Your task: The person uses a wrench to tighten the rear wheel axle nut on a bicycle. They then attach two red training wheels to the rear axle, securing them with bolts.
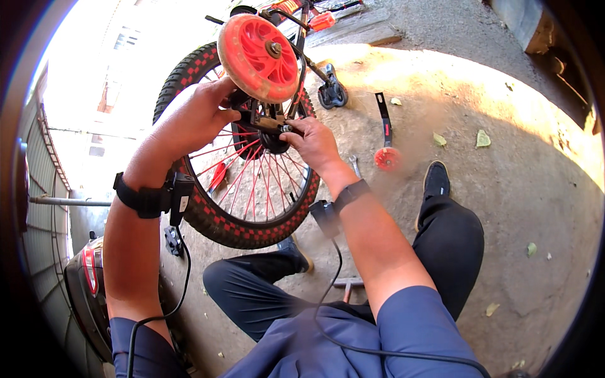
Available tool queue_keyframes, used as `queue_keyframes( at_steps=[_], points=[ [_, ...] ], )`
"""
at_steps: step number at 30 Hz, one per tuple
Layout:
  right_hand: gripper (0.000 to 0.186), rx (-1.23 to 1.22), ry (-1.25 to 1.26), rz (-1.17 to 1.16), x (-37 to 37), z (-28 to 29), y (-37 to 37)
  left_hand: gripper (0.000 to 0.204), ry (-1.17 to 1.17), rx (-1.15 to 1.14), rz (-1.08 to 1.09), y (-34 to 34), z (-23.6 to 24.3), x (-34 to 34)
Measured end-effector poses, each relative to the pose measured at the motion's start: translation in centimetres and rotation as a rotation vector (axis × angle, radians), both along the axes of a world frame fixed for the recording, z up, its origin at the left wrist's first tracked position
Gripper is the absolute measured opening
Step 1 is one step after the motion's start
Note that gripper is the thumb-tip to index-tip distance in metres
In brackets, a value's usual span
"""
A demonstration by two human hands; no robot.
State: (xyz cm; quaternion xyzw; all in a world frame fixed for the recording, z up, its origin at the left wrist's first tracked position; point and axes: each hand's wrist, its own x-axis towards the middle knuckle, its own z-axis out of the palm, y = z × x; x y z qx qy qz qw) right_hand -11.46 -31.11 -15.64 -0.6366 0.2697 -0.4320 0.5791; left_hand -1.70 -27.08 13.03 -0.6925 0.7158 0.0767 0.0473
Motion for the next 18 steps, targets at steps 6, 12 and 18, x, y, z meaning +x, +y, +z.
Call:
queue_keyframes(
  at_steps=[6, 12, 18],
  points=[
    [0.035, 0.222, -0.155, 0.084, -0.2, 0.4, 0.1, 0.043, 0.019, -0.003, -0.001, -0.2, -0.4, 0.5],
    [0.026, -0.268, 0.323, -0.011, -1.1, 2.4, -0.5, 0.043, 0.027, 0.005, 0.028, 0.1, -0.4, 0.6],
    [0.028, -0.355, 0.352, -0.061, -0.5, 2.4, -0.7, 0.043, 0.003, -0.005, 0.006, 0.0, 0.0, 0.0]
  ],
)
